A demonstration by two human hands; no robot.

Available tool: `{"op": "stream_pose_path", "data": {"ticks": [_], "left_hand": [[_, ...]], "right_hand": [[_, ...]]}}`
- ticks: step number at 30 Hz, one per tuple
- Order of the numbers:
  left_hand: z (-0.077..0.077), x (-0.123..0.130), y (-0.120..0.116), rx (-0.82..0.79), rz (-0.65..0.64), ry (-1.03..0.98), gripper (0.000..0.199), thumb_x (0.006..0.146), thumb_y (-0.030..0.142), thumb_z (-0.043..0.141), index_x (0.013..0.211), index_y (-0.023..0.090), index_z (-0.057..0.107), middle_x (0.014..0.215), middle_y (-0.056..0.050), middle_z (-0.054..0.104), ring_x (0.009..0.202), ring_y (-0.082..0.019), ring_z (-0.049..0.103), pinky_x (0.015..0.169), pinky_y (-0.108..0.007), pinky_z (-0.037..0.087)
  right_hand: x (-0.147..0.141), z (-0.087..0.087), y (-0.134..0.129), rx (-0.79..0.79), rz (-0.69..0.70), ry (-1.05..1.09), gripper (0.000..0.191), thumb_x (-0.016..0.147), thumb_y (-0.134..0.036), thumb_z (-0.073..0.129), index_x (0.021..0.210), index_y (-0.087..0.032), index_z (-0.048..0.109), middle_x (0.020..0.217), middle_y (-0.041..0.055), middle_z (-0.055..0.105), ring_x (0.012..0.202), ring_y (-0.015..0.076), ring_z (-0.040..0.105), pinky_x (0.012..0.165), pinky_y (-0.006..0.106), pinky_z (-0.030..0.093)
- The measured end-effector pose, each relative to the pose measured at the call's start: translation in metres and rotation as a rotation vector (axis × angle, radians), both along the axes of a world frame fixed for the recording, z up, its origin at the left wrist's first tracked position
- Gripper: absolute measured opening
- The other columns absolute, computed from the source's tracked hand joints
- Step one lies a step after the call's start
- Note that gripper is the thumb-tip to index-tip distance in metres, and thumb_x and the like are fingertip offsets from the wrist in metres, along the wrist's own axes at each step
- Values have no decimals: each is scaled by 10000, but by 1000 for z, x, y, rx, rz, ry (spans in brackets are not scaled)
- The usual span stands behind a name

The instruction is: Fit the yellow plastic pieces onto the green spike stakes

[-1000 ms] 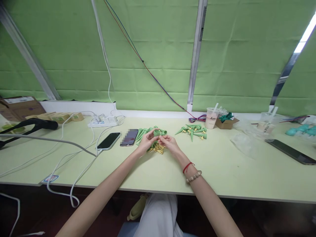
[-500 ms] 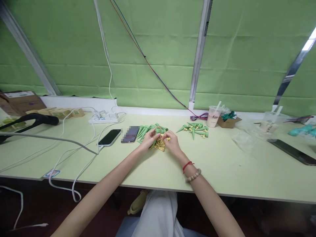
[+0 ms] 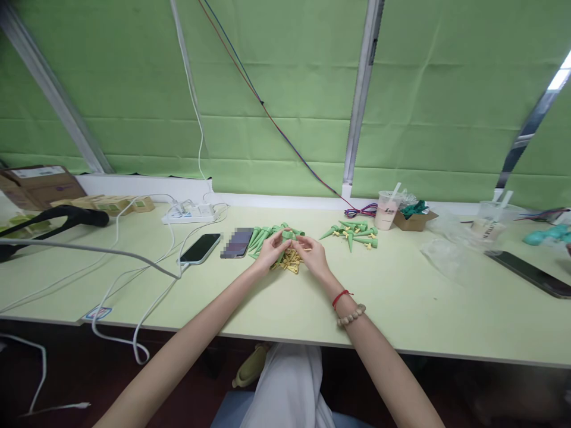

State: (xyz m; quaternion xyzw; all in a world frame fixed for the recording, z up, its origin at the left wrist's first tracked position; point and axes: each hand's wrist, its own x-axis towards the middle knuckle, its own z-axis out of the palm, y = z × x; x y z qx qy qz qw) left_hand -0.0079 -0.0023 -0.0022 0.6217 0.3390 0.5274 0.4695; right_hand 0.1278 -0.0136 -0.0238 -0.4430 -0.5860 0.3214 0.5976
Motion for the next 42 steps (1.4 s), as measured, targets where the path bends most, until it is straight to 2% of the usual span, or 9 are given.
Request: {"op": "stream_pose_path", "data": {"ticks": [3,6,9,13,24,28,33,38,42], "left_hand": [[1,-1,-1,5,18,0,417,653,306,657,1040,167,586,621,30,435,614,-112,482,592,-225,420],[1,-1,0,0,37,-6,403,641,301,669,1011,161,594,622,32,430,602,-104,472,582,-219,423],[0,-1,1,22,50,-5,394,634,297,677,993,151,604,605,41,400,572,-84,437,551,-198,412],[-3,-1,4,43,53,20,389,649,292,670,1003,143,608,606,36,404,567,-75,420,519,-176,387],[-2,0,0,0,29,45,461,673,340,655,1075,131,570,616,16,454,572,-100,489,446,-179,396],[-2,0,1,6,28,50,450,682,329,649,1079,132,571,636,9,472,582,-99,490,442,-178,409],[-1,-1,1,7,19,43,451,687,315,647,1092,134,569,633,19,448,568,-87,468,472,-189,441],[-1,0,1,-18,33,45,516,668,355,666,1124,138,562,651,12,471,547,-87,473,450,-203,455],[0,1,2,-41,57,10,546,661,380,675,1125,118,556,646,3,485,578,-112,520,408,-200,448]], "right_hand": [[1,0,0,-16,3,-45,368,704,-463,588,831,-130,678,842,103,693,783,220,632,688,334,507],[3,1,0,11,-27,-53,391,643,-425,657,893,-125,672,913,114,688,839,227,625,714,332,505],[4,0,1,-35,4,-51,375,678,-441,616,863,-121,678,867,110,696,805,218,635,720,338,503],[5,-2,3,5,1,-91,383,625,-423,666,871,-129,675,879,101,691,775,210,628,677,322,507],[7,-2,4,-48,12,-39,368,646,-441,649,824,-121,684,847,114,700,774,220,644,695,342,512],[7,-3,6,-18,18,-29,396,587,-428,701,846,-129,676,884,113,692,767,216,637,670,333,513],[6,-3,5,-63,97,29,409,588,-459,693,833,-132,676,811,93,700,744,207,644,700,344,510],[5,-3,5,-86,112,67,410,597,-480,679,822,-137,687,814,90,704,755,213,645,714,353,508],[8,-1,5,-67,49,24,400,567,-461,701,791,-130,691,794,96,701,728,212,639,679,340,507]]}}
